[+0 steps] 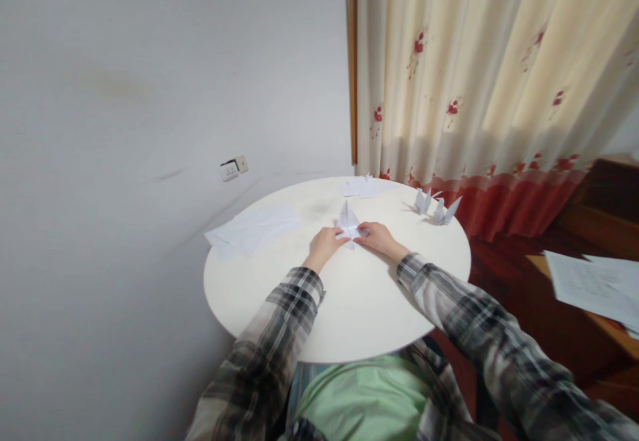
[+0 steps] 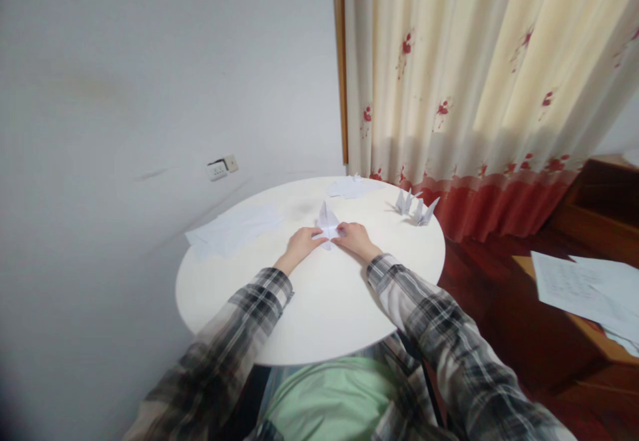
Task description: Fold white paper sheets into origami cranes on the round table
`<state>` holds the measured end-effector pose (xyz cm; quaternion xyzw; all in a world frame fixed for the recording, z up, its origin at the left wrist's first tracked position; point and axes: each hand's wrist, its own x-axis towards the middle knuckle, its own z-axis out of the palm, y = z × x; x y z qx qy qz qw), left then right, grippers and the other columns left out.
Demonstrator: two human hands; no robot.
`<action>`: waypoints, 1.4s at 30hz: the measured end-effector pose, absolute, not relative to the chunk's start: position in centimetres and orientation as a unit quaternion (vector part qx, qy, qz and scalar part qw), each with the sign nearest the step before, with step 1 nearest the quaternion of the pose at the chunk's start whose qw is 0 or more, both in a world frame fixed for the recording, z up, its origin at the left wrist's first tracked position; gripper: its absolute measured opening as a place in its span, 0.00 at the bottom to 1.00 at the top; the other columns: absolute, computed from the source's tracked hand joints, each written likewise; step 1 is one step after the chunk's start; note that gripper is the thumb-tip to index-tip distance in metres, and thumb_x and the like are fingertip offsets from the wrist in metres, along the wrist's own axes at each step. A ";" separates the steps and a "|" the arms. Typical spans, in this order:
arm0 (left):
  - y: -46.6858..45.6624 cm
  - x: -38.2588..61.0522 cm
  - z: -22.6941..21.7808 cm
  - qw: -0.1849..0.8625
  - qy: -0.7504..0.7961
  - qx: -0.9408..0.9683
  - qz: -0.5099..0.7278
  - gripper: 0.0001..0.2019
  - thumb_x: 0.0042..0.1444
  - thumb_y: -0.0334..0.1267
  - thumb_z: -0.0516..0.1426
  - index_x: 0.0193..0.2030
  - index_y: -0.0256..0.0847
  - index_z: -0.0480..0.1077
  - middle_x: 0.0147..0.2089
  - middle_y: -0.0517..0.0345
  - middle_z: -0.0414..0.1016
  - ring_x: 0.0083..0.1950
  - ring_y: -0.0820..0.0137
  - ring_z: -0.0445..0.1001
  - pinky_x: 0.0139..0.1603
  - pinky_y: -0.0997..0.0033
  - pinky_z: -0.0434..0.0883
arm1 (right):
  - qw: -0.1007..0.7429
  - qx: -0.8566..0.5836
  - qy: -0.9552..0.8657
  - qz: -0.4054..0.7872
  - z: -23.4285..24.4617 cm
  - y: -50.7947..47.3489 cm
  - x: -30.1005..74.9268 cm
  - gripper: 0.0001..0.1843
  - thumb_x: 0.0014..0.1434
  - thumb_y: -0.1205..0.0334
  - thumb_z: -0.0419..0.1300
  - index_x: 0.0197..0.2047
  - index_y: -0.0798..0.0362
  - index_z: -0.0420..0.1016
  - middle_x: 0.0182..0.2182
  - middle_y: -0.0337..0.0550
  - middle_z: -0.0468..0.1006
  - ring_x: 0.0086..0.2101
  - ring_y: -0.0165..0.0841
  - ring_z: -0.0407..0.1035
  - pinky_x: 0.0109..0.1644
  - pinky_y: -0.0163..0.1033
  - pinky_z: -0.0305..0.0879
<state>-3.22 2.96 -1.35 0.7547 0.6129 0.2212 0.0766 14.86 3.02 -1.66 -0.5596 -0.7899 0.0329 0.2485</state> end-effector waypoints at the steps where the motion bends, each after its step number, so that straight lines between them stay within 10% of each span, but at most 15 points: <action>1: 3.0 -3.2 -1.5 0.075 0.609 0.758 0.222 0.22 0.49 0.52 0.56 0.48 0.45 0.72 0.48 0.53 0.75 0.48 0.64 0.72 0.44 0.72 0.65 | 0.248 -0.559 -0.791 0.034 -1.7 3.1 14.8 0.22 0.50 0.50 0.60 0.46 0.53 0.72 0.41 0.47 0.77 0.42 0.35 0.70 0.45 0.35 0.61; 42: 2.8 -2.7 -1.4 0.060 0.471 0.847 0.238 0.13 0.57 0.39 0.50 0.43 0.44 0.74 0.44 0.59 0.77 0.44 0.69 0.72 0.48 0.73 0.65 | 0.327 -0.479 -0.808 0.102 -1.4 2.6 14.6 0.10 0.51 0.68 0.57 0.37 0.51 0.76 0.32 0.37 0.79 0.34 0.28 0.72 0.40 0.30 0.62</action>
